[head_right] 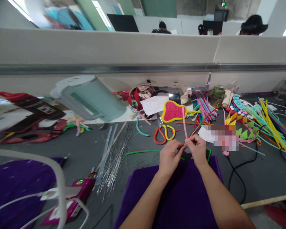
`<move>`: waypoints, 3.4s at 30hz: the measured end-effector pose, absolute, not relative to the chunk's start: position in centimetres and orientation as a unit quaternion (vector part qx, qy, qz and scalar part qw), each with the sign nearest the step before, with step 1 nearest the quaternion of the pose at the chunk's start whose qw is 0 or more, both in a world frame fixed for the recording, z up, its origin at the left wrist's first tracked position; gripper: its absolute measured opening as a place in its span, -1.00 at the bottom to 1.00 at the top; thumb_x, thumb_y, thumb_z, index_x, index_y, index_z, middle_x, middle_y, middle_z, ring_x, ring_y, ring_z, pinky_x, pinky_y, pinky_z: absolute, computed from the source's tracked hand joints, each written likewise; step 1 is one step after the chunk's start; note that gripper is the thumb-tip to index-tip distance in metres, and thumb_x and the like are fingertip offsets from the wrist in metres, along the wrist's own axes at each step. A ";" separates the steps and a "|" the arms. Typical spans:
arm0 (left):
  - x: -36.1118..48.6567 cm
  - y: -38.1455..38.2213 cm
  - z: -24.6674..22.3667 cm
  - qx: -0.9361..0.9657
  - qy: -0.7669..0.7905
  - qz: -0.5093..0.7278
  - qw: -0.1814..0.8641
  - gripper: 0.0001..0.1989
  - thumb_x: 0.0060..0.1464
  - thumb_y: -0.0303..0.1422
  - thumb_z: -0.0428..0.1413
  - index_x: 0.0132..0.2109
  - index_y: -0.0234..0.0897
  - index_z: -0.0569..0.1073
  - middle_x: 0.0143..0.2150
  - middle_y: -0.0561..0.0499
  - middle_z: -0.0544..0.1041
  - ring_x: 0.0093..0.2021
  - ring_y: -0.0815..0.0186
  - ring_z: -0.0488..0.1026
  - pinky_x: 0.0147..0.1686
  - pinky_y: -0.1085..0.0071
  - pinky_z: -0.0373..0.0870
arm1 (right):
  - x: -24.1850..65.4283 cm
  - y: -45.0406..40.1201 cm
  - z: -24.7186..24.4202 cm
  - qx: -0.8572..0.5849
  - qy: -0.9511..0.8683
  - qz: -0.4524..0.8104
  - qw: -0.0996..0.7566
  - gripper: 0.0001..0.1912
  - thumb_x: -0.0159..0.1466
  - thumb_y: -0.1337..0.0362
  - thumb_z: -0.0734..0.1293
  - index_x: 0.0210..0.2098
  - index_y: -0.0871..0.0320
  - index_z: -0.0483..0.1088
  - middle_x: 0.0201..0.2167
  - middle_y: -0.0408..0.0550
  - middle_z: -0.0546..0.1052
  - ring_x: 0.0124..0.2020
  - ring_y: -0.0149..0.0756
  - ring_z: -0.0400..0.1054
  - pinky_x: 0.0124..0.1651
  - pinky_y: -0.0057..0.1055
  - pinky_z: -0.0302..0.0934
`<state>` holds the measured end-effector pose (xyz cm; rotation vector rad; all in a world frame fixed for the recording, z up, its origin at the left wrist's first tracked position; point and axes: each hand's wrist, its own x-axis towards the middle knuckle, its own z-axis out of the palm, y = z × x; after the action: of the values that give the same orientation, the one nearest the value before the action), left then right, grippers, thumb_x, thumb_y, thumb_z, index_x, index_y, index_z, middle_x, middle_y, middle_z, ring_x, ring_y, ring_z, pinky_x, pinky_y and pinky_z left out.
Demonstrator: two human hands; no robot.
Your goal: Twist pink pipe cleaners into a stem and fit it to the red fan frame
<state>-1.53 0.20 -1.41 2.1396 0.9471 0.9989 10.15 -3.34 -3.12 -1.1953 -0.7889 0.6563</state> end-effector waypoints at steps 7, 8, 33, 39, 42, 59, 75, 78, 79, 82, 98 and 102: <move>-1.8 0.9 -1.4 0.686 0.352 0.339 0.539 -0.75 -0.04 -0.25 0.18 -0.54 -0.30 0.40 -0.62 0.12 0.31 -0.61 0.44 0.21 -0.57 0.49 0.15 | 10.1 -3.6 -2.8 -0.510 -0.374 0.325 0.703 -0.83 0.10 0.31 0.36 -0.60 0.14 0.35 -0.62 -0.21 0.35 -0.53 -0.40 0.22 -0.39 -0.43 0.12; -1.9 1.1 -1.4 0.639 0.347 0.317 0.609 -0.74 -0.08 -0.23 0.22 -0.54 -0.32 0.40 -0.64 0.13 0.31 -0.65 0.47 0.19 -0.60 0.50 0.14 | 10.1 -3.6 -2.8 -0.501 -0.372 0.332 0.707 -0.83 0.09 0.31 0.36 -0.61 0.15 0.34 -0.62 -0.22 0.33 -0.53 -0.40 0.21 -0.40 -0.44 0.11; -1.8 1.0 -1.5 0.718 0.335 0.342 0.506 -0.74 0.01 -0.25 0.14 -0.54 -0.29 0.40 -0.59 0.09 0.31 -0.55 0.41 0.23 -0.53 0.48 0.16 | 10.2 -3.5 -3.1 -0.520 -0.379 0.312 0.699 -0.81 0.09 0.28 0.36 -0.61 0.14 0.34 -0.62 -0.21 0.35 -0.53 -0.40 0.21 -0.40 -0.44 0.12; -2.2 1.2 -1.5 0.444 0.264 0.223 0.827 -0.66 -0.32 -0.22 0.35 -0.55 -0.35 0.39 -0.64 0.12 0.33 -0.63 0.49 0.24 -0.45 0.40 0.38 | 9.9 -4.0 -2.3 -0.444 -0.371 0.378 0.723 -0.82 0.04 0.30 0.39 -0.63 0.15 0.33 -0.56 -0.20 0.31 -0.49 -0.40 0.18 -0.40 -0.44 0.10; -2.0 1.1 -1.6 0.409 0.248 0.197 0.856 -0.63 -0.35 -0.19 0.36 -0.55 -0.34 0.37 -0.66 0.16 0.28 -0.66 0.53 0.16 -0.43 0.35 0.40 | 9.9 -4.0 -2.3 -0.440 -0.358 0.388 0.726 -0.80 0.03 0.28 0.40 -0.63 0.14 0.31 -0.57 -0.20 0.31 -0.50 -0.39 0.18 -0.41 -0.44 0.11; -1.9 0.8 -1.7 0.694 0.338 0.331 0.543 -0.77 -0.01 -0.28 0.17 -0.53 -0.30 0.40 -0.59 0.09 0.31 -0.56 0.42 0.25 -0.52 0.48 0.18 | 10.2 -3.6 -3.0 -0.521 -0.374 0.297 0.707 -0.83 0.10 0.30 0.36 -0.61 0.14 0.36 -0.63 -0.21 0.35 -0.53 -0.39 0.20 -0.41 -0.43 0.08; -1.5 0.3 -1.8 0.785 0.366 0.365 0.341 -0.87 0.06 -0.31 0.13 -0.32 -0.29 0.47 -0.45 0.03 0.44 -0.41 0.36 0.34 -0.37 0.44 0.23 | 10.1 -3.6 -3.3 -0.523 -0.365 0.286 0.716 -0.83 0.12 0.30 0.36 -0.58 0.15 0.38 -0.61 -0.21 0.39 -0.53 -0.39 0.24 -0.39 -0.43 0.13; -1.6 0.0 -1.9 0.831 0.350 0.377 0.210 -0.82 0.16 -0.31 0.05 -0.35 -0.29 0.46 -0.45 0.01 0.41 -0.38 0.34 0.33 -0.37 0.44 0.19 | 9.9 -3.6 -3.5 -0.538 -0.370 0.262 0.710 -0.83 0.13 0.29 0.36 -0.57 0.15 0.38 -0.59 -0.19 0.40 -0.52 -0.38 0.26 -0.39 -0.43 0.14; -1.7 -0.1 -1.9 0.837 0.347 0.378 0.188 -0.78 0.18 -0.31 0.03 -0.39 -0.29 0.44 -0.46 0.01 0.39 -0.40 0.34 0.31 -0.39 0.44 0.18 | 9.9 -3.6 -3.5 -0.537 -0.371 0.260 0.711 -0.83 0.13 0.29 0.36 -0.57 0.15 0.38 -0.59 -0.19 0.40 -0.51 -0.37 0.27 -0.39 -0.43 0.14; -1.7 0.1 -1.9 0.844 0.336 0.378 0.179 -0.72 0.19 -0.34 0.00 -0.46 -0.29 0.41 -0.50 0.02 0.33 -0.43 0.35 0.26 -0.42 0.44 0.13 | 9.9 -3.6 -3.4 -0.525 -0.380 0.270 0.712 -0.84 0.13 0.31 0.36 -0.57 0.14 0.37 -0.58 -0.19 0.40 -0.51 -0.36 0.29 -0.39 -0.42 0.15; -1.8 0.9 -1.4 0.587 0.321 0.261 0.696 -0.69 -0.08 -0.16 0.19 -0.50 -0.31 0.36 -0.64 0.14 0.32 -0.66 0.47 0.22 -0.59 0.51 0.14 | 10.0 -3.8 -3.0 -0.459 -0.363 0.336 0.738 -0.79 0.08 0.34 0.39 -0.63 0.16 0.32 -0.60 -0.23 0.29 -0.52 -0.42 0.15 -0.42 -0.45 0.04; -1.5 0.3 -1.5 0.783 0.357 0.357 0.365 -0.85 0.04 -0.28 0.13 -0.39 -0.28 0.44 -0.48 0.05 0.41 -0.44 0.37 0.33 -0.43 0.47 0.20 | 9.9 -3.6 -3.2 -0.501 -0.359 0.303 0.727 -0.82 0.12 0.29 0.37 -0.59 0.15 0.38 -0.61 -0.21 0.35 -0.53 -0.39 0.21 -0.42 -0.43 0.10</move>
<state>-1.45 0.32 -1.51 2.0122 0.9168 0.9170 9.88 -3.58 -3.22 -1.1049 -0.7913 0.6671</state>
